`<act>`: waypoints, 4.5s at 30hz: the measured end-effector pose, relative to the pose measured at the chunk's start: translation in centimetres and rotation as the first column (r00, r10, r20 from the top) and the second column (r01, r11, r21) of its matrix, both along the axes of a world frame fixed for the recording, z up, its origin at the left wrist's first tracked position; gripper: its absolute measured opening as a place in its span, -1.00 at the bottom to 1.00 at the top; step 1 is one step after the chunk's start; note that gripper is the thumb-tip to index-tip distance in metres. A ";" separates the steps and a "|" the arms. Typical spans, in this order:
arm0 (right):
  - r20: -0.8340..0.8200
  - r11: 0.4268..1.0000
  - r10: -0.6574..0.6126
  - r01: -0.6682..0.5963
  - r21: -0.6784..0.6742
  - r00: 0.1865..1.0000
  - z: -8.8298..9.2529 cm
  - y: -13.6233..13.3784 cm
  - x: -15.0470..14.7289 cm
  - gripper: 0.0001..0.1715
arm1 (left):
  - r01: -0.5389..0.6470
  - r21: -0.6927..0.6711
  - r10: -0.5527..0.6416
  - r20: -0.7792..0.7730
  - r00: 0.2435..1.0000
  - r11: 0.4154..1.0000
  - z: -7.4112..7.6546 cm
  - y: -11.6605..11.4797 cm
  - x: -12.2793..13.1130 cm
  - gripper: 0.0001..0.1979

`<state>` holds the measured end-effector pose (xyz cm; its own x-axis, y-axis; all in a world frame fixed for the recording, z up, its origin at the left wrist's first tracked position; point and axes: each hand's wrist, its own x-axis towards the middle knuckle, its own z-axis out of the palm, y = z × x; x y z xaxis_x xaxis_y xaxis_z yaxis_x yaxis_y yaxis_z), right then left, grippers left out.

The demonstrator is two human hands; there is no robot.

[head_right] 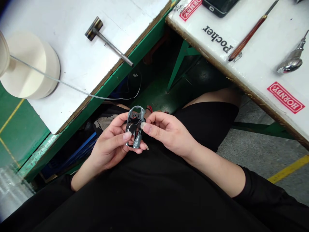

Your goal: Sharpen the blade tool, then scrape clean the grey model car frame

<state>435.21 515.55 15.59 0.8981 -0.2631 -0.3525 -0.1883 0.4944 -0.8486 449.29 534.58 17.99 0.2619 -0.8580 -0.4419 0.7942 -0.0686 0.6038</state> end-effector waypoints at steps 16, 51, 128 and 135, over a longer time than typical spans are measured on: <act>-0.018 0.999 -0.016 0.017 0.047 1.000 0.8 0.3 -0.1 -0.53 | -0.039 -0.062 0.056 0.303 0.951 0.997 -0.9 0.6 -0.7 -0.49; 0.000 0.861 -0.015 0.013 -0.508 1.000 1.3 1.0 -0.7 -0.56 | -0.087 -0.046 0.097 0.347 0.933 0.995 -1.4 0.9 -0.8 -0.46; 0.193 0.854 -0.225 0.289 -0.432 0.955 -0.1 0.5 -1.3 -0.83 | -0.104 0.152 0.080 0.155 0.985 0.983 0.0 -0.3 0.5 -0.66; 0.149 0.890 -0.224 0.264 -0.372 0.963 -0.9 0.4 -1.6 -0.85 | -0.059 0.136 0.049 0.075 0.996 0.989 -0.3 -0.1 0.4 -0.68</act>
<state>433.58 515.93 14.66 0.8129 -0.5752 -0.0913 -0.0090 0.1444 -0.9895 449.72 534.44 17.67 0.3412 -0.7736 -0.5339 0.7546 -0.1133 0.6464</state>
